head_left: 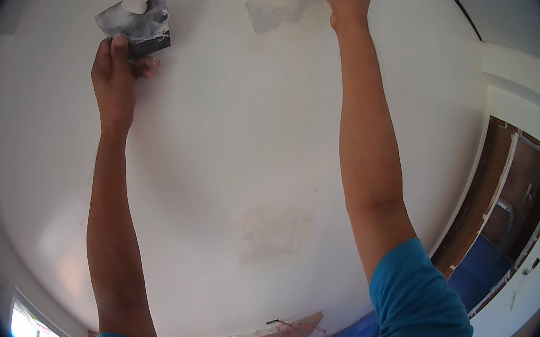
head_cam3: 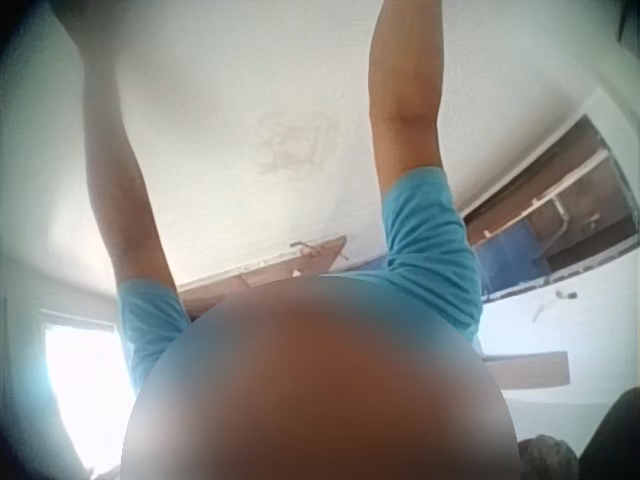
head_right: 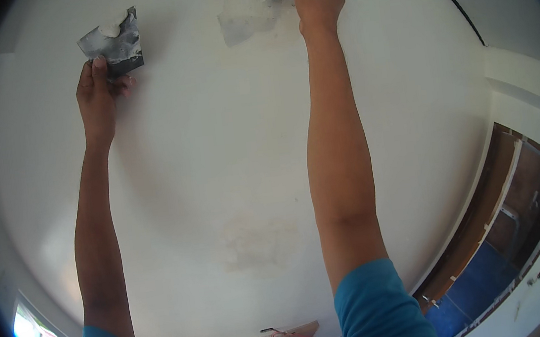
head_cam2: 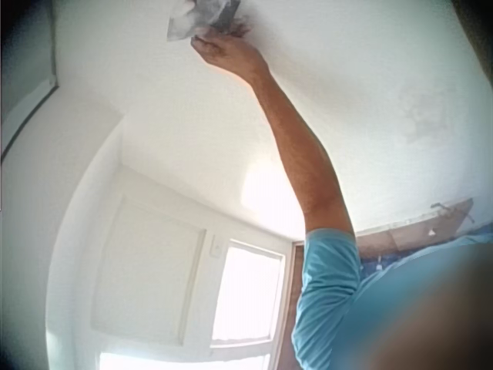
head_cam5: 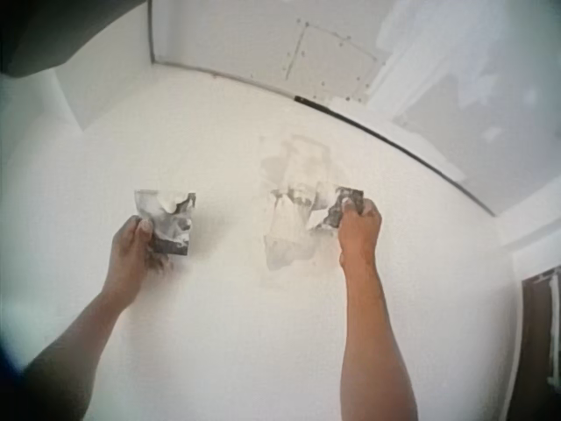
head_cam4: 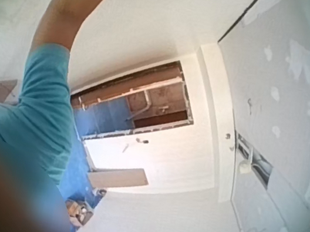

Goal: The person applies white plaster to a ceiling using two putty knives, repeatedly scooping material from one knife to the other and smoothing it onto the surface. The person works on a single area, spreading and leveling the compound while standing on a ladder.

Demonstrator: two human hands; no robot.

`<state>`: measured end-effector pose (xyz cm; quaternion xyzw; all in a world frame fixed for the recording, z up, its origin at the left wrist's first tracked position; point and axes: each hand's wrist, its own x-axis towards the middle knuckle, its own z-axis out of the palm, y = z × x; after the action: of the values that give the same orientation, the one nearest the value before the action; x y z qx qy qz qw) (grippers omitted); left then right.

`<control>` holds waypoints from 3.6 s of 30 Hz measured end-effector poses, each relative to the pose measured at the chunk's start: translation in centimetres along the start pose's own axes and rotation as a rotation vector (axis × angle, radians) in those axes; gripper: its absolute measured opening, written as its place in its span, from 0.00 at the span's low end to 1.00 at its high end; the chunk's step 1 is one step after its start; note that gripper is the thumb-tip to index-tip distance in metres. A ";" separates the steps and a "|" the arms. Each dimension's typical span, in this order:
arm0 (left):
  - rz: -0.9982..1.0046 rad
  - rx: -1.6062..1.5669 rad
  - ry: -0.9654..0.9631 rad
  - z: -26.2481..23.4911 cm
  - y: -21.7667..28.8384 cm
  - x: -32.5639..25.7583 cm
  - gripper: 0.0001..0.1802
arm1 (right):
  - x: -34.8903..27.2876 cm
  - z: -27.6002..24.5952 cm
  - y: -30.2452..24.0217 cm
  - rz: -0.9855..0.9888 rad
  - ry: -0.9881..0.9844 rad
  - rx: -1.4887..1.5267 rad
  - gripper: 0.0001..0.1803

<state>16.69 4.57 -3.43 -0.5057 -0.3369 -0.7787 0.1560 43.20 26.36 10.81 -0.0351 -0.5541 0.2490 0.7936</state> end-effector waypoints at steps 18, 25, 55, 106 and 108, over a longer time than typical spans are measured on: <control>0.046 -0.053 -0.008 -0.2 -0.3 0.0 0.24 | -0.8 1.4 0.4 -0.311 0.212 -0.431 0.09; 0.031 -0.088 -0.014 -0.2 -0.5 0.1 0.24 | 1.1 0.5 1.4 -0.131 -0.017 -0.084 0.09; 0.020 -0.099 -0.023 -0.6 -0.1 -0.2 0.25 | -0.6 0.5 -0.4 0.018 -0.072 -0.126 0.14; -0.033 -0.152 -0.040 -1.2 -0.6 -0.3 0.24 | -1.2 0.2 -0.6 -0.032 -0.123 -0.253 0.12; -0.028 -0.161 -0.047 -1.1 -0.6 -0.4 0.24 | -1.2 0.1 -0.5 -0.008 -0.243 -0.334 0.10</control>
<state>15.76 4.19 -4.33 -0.5299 -0.2840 -0.7933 0.0959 42.96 25.40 9.98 -0.1334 -0.6796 0.1528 0.7050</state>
